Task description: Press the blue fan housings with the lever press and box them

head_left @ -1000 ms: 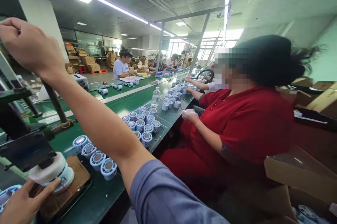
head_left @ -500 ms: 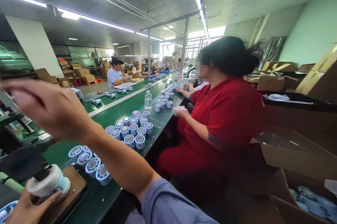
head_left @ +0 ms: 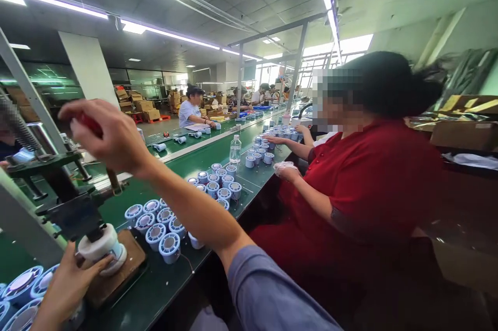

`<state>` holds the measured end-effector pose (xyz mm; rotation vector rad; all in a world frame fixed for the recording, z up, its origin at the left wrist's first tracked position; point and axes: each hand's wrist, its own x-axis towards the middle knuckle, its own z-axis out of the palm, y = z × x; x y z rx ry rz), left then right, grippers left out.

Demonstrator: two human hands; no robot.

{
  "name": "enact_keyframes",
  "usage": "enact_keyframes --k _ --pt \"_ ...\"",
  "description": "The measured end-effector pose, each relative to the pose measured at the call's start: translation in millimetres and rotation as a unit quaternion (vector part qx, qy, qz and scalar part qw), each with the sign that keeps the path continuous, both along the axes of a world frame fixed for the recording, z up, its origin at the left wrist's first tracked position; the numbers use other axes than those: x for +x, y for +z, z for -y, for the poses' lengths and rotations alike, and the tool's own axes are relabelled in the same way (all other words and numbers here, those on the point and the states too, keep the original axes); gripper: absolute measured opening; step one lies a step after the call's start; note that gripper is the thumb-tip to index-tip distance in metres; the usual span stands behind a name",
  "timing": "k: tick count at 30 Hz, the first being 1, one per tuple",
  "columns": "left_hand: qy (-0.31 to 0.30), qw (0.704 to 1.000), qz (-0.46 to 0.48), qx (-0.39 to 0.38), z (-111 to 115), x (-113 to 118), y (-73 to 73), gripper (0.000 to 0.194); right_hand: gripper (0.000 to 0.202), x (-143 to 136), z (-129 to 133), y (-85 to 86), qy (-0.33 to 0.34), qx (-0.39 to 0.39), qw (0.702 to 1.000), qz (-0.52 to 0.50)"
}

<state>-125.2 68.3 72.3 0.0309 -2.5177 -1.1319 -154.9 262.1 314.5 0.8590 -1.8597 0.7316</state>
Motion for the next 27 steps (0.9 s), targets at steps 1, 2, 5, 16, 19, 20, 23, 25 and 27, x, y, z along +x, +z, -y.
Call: enact_keyframes --k 1,2,5,16,19,20,23,25,27 --pt "-0.017 0.999 0.009 0.035 0 0 -0.4 0.04 0.024 -19 11 20.2 -0.029 0.014 0.999 0.042" --pt "-0.03 0.998 0.018 0.061 0 3 -0.6 0.046 0.023 -35 23 33.4 -0.044 0.028 0.996 0.076" --pt "-0.025 0.997 -0.014 0.074 -3 36 -3.7 0.07 0.025 -65 53 40.7 -0.019 0.008 0.992 0.127" --pt "0.175 0.981 -0.011 -0.079 48 173 -66.0 0.049 0.04 -20 32 -32.1 0.061 -0.182 0.981 0.023" --pt "0.204 0.976 -0.01 -0.077 71 163 -72.8 0.051 0.03 49 54 -122.4 0.142 -0.151 0.978 -0.014" --pt "0.193 0.978 -0.007 -0.08 76 159 -73.0 0.054 0.029 66 66 -156.0 0.184 -0.063 0.98 0.046" --pt "0.128 0.987 -0.006 -0.1 86 149 -67.6 0.066 0.042 84 107 -236.1 0.132 0.184 0.949 0.22" --pt "0.083 0.991 -0.012 -0.105 92 139 -61.0 0.063 0.053 78 130 -261.4 0.087 0.279 0.913 0.284" --pt "0.044 0.995 -0.01 -0.089 98 126 -55.7 0.057 0.056 68 142 -268.8 0.076 0.309 0.897 0.306"
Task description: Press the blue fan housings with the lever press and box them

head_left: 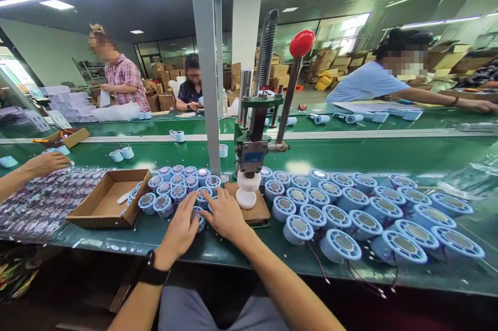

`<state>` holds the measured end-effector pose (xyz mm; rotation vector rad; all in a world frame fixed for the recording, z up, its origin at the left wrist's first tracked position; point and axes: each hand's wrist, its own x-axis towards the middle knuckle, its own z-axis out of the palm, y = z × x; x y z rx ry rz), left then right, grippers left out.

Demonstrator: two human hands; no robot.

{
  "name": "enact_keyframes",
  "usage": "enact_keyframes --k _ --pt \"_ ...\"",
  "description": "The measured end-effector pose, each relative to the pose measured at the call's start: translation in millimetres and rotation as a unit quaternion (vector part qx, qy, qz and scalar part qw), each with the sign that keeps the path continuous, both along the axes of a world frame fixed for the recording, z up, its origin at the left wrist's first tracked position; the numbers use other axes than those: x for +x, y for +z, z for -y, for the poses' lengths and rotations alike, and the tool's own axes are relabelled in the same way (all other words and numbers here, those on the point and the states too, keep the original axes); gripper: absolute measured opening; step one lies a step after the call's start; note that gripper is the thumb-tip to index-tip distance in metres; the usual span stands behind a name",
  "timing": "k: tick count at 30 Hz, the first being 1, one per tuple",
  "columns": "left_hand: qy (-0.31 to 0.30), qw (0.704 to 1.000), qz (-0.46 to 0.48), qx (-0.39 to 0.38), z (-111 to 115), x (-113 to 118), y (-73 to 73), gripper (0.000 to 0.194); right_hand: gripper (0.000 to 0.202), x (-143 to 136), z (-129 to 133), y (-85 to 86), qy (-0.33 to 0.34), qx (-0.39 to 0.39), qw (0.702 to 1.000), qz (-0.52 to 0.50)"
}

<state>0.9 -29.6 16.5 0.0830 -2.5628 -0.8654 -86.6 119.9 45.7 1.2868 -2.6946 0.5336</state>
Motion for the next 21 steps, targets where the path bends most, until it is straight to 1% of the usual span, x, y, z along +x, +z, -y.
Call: enact_keyframes --k 2,3,6,7,9,11,12,15,17,19,21 --pt "-0.025 0.999 0.008 0.03 3 -13 1.3 0.054 0.054 -6 3 0.5 0.006 0.003 1.0 0.005" --pt "-0.027 0.998 0.004 0.049 4 -17 0.4 0.052 0.054 -6 2 1.1 0.013 0.006 1.0 0.006" --pt "0.009 0.993 -0.042 0.108 0 -19 -5.9 0.044 0.054 0 -7 -0.3 0.05 0.017 0.999 0.01" --pt "0.026 0.99 -0.06 0.128 -2 -17 -8.2 0.041 0.059 3 -10 -1.7 0.072 0.019 0.997 0.014" --pt "0.051 0.981 -0.084 0.168 -7 -11 -11.5 0.037 0.08 8 -14 -4.2 0.115 0.023 0.993 0.023" --pt "0.063 0.97 -0.09 0.217 -12 -6 -12.7 0.036 0.099 11 -14 -4.8 0.138 0.04 0.989 0.027" --pt "0.065 0.963 -0.087 0.245 -14 -4 -12.8 0.037 0.101 11 -13 -4.3 0.139 0.052 0.989 0.025" --pt "0.07 0.944 -0.071 0.314 -20 -3 -12.1 0.044 0.094 9 -6 -1.9 0.138 0.081 0.987 0.009" --pt "0.073 0.937 -0.064 0.337 -23 -3 -9.8 0.049 0.091 6 -5 -1.1 0.145 0.084 0.986 0.0" --pt "0.074 0.931 -0.067 0.351 -23 -5 -3.6 0.051 0.087 6 -7 -0.7 0.14 0.086 0.986 -0.001" --pt "0.068 0.933 -0.074 0.346 -19 -12 7.3 0.051 0.083 11 -17 0.3 0.12 0.084 0.989 0.009"
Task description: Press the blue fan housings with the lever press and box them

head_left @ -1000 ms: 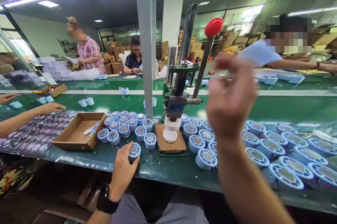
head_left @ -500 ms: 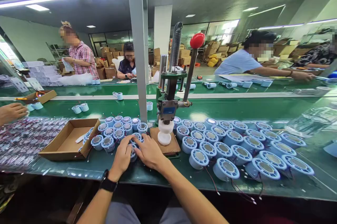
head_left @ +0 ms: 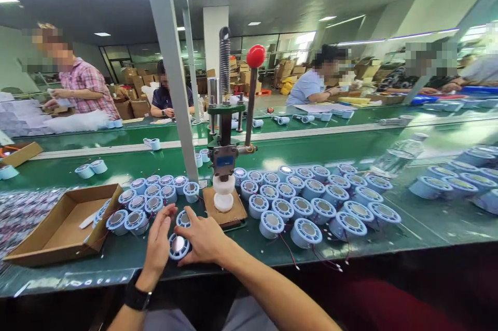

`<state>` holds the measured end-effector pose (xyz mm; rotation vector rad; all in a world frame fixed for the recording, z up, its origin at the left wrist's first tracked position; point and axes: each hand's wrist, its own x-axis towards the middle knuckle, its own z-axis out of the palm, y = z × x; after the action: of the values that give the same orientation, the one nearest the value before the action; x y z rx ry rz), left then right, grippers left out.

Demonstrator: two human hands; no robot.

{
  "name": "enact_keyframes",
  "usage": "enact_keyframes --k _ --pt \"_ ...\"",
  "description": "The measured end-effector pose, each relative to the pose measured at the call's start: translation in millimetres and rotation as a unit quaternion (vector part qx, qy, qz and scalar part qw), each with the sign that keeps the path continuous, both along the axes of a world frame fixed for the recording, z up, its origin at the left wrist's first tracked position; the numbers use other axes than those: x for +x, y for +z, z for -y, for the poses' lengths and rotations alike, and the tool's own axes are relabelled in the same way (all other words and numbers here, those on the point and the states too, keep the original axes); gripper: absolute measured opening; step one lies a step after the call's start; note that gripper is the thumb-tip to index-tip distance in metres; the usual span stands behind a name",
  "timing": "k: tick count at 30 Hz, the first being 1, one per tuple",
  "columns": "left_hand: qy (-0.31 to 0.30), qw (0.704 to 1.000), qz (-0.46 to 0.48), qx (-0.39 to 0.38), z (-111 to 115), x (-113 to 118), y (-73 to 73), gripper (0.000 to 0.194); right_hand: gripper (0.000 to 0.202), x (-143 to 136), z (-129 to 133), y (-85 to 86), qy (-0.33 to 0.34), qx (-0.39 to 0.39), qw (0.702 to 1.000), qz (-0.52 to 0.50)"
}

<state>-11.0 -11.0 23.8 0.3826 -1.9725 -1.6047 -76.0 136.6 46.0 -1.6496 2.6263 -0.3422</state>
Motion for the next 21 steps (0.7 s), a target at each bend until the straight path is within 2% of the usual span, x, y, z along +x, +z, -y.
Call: enact_keyframes --k 2,5,7,9,11,12,13,15,17,18,19,21 --pt "-0.011 0.999 0.006 -0.042 9 -15 12.0 0.049 0.08 11 -17 2.7 -0.017 -0.017 1.0 0.016" --pt "-0.05 0.977 0.019 -0.205 24 -54 17.4 0.046 0.079 36 -53 10.8 -0.035 -0.091 0.995 0.034" --pt "-0.076 0.934 0.0 -0.35 28 -84 8.1 0.047 0.078 49 -86 18.9 -0.067 -0.161 0.984 0.026" --pt "-0.101 0.878 -0.022 -0.467 26 -105 -6.0 0.05 0.077 53 -128 29.0 -0.141 -0.237 0.961 -0.01" --pt "-0.114 0.837 -0.035 -0.534 23 -114 -17.8 0.054 0.073 44 -180 40.3 -0.276 -0.284 0.915 -0.074" --pt "-0.112 0.825 -0.038 -0.553 22 -114 -21.3 0.054 0.07 34 -210 46.0 -0.363 -0.287 0.88 -0.108" --pt "-0.105 0.817 -0.04 -0.565 20 -112 -23.2 0.053 0.067 22 -240 51.4 -0.456 -0.273 0.836 -0.134" --pt "-0.085 0.812 -0.042 -0.576 18 -105 -23.1 0.048 0.065 -8 -301 60.3 -0.634 -0.209 0.731 -0.145" --pt "-0.071 0.813 -0.04 -0.577 17 -97 -21.4 0.044 0.069 -39 -354 64.9 -0.747 -0.143 0.64 -0.108" --pt "-0.067 0.814 -0.038 -0.575 17 -93 -20.8 0.042 0.069 -53 -375 65.1 -0.776 -0.121 0.613 -0.085" --pt "-0.064 0.817 -0.037 -0.572 16 -91 -20.7 0.042 0.07 -66 -393 63.7 -0.79 -0.107 0.6 -0.063" --pt "-0.063 0.825 -0.033 -0.561 15 -86 -21.5 0.042 0.069 -88 -419 56.4 -0.792 -0.094 0.603 -0.027"
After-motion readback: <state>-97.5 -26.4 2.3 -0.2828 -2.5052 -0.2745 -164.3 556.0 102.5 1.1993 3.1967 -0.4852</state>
